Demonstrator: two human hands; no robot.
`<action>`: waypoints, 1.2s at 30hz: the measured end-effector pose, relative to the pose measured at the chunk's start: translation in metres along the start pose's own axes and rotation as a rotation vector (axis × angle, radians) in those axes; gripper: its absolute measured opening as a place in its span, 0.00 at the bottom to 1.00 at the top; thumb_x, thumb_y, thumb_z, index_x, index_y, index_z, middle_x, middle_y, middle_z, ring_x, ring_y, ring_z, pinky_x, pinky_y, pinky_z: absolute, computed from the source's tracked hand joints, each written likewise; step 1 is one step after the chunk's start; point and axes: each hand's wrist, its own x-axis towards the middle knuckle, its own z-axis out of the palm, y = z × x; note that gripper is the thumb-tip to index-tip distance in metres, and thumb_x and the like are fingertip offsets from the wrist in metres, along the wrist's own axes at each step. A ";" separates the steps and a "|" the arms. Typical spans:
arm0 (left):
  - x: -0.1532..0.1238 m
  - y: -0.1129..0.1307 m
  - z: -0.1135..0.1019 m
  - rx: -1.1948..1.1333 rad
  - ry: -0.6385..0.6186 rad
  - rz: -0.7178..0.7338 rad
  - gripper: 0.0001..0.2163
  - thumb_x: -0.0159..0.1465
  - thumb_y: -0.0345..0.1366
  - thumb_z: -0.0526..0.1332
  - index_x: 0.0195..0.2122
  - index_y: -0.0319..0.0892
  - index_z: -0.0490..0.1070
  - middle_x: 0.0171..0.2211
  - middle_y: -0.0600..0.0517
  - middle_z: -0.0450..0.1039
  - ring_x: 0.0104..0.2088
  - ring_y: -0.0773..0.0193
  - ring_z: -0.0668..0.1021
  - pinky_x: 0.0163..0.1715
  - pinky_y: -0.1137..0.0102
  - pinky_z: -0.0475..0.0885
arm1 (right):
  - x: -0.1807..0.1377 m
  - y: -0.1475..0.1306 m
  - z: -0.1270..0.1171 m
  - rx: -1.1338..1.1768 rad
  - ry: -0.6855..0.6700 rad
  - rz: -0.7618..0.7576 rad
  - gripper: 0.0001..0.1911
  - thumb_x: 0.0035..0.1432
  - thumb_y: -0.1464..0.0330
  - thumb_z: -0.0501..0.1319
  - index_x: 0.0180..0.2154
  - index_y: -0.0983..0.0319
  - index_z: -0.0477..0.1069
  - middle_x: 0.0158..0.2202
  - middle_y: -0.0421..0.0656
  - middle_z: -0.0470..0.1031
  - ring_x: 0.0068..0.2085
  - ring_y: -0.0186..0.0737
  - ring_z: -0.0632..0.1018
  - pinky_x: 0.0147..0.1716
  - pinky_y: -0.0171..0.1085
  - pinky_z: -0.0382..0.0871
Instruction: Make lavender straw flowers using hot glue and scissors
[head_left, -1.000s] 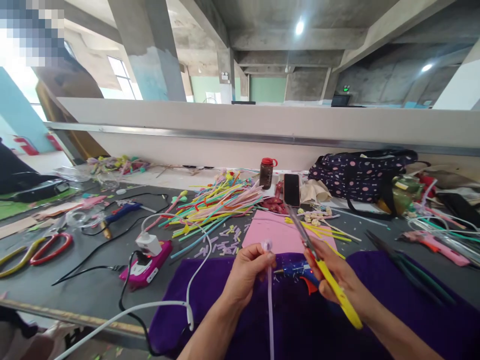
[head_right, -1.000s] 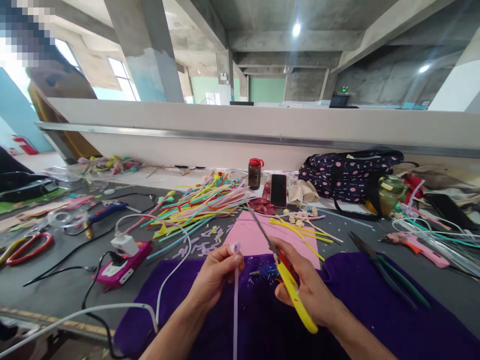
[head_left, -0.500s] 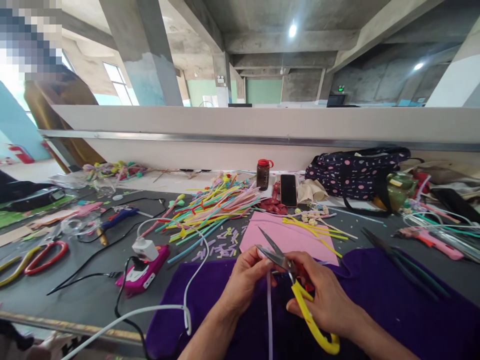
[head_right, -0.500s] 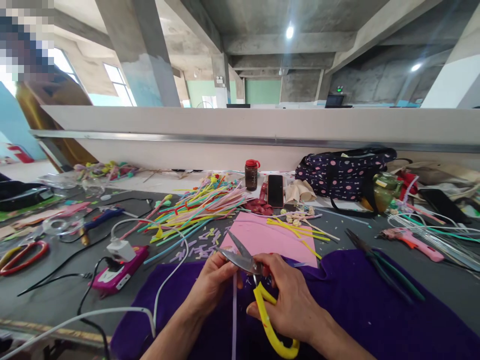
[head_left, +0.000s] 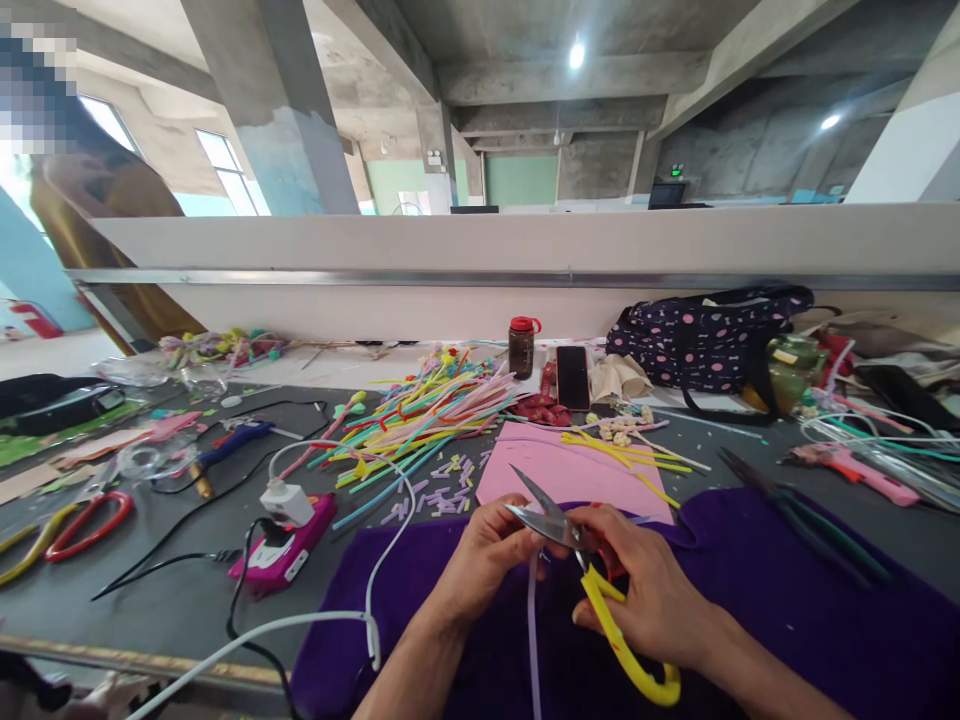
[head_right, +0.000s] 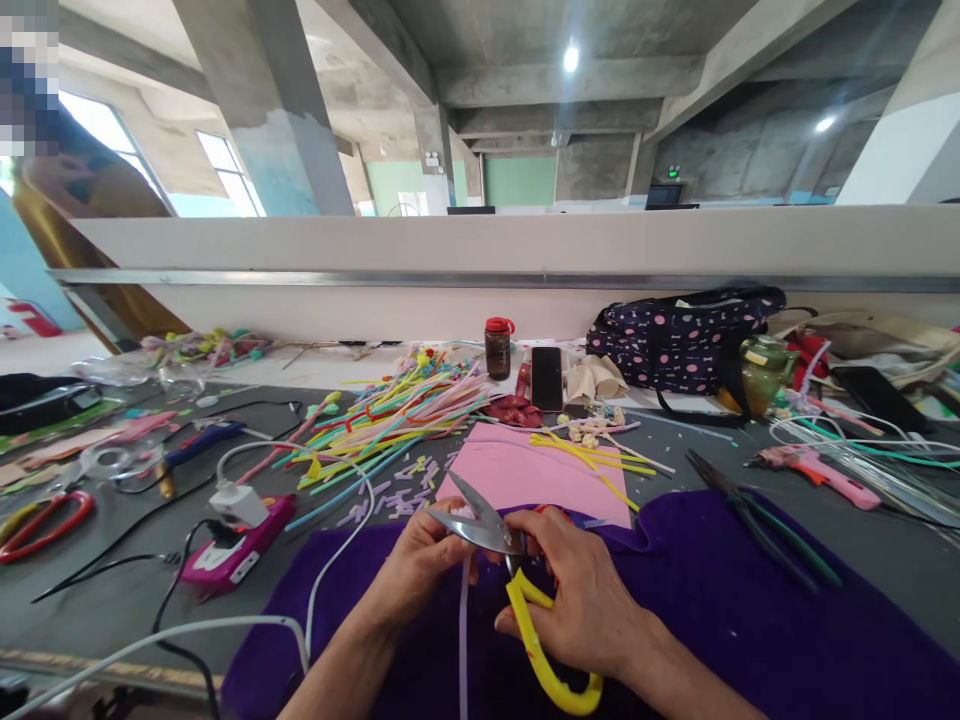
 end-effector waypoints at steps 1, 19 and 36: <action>0.000 0.000 0.000 0.004 -0.005 -0.003 0.06 0.56 0.34 0.62 0.29 0.36 0.70 0.27 0.46 0.74 0.26 0.65 0.73 0.22 0.73 0.68 | -0.001 0.001 0.000 -0.002 -0.004 -0.004 0.30 0.41 0.69 0.66 0.48 0.57 0.59 0.36 0.40 0.66 0.33 0.37 0.67 0.31 0.35 0.61; -0.001 -0.002 -0.003 0.030 -0.011 -0.031 0.06 0.55 0.34 0.62 0.31 0.36 0.70 0.27 0.47 0.73 0.25 0.64 0.74 0.20 0.73 0.66 | -0.003 0.005 0.001 -0.017 -0.017 -0.026 0.31 0.42 0.66 0.67 0.49 0.57 0.59 0.34 0.39 0.67 0.31 0.36 0.67 0.29 0.34 0.59; -0.001 0.000 -0.002 0.059 0.001 -0.040 0.07 0.55 0.36 0.63 0.30 0.36 0.71 0.25 0.47 0.72 0.25 0.65 0.73 0.20 0.74 0.65 | -0.004 0.009 0.004 -0.051 -0.006 -0.021 0.31 0.42 0.63 0.67 0.49 0.58 0.60 0.32 0.39 0.68 0.30 0.36 0.68 0.28 0.33 0.59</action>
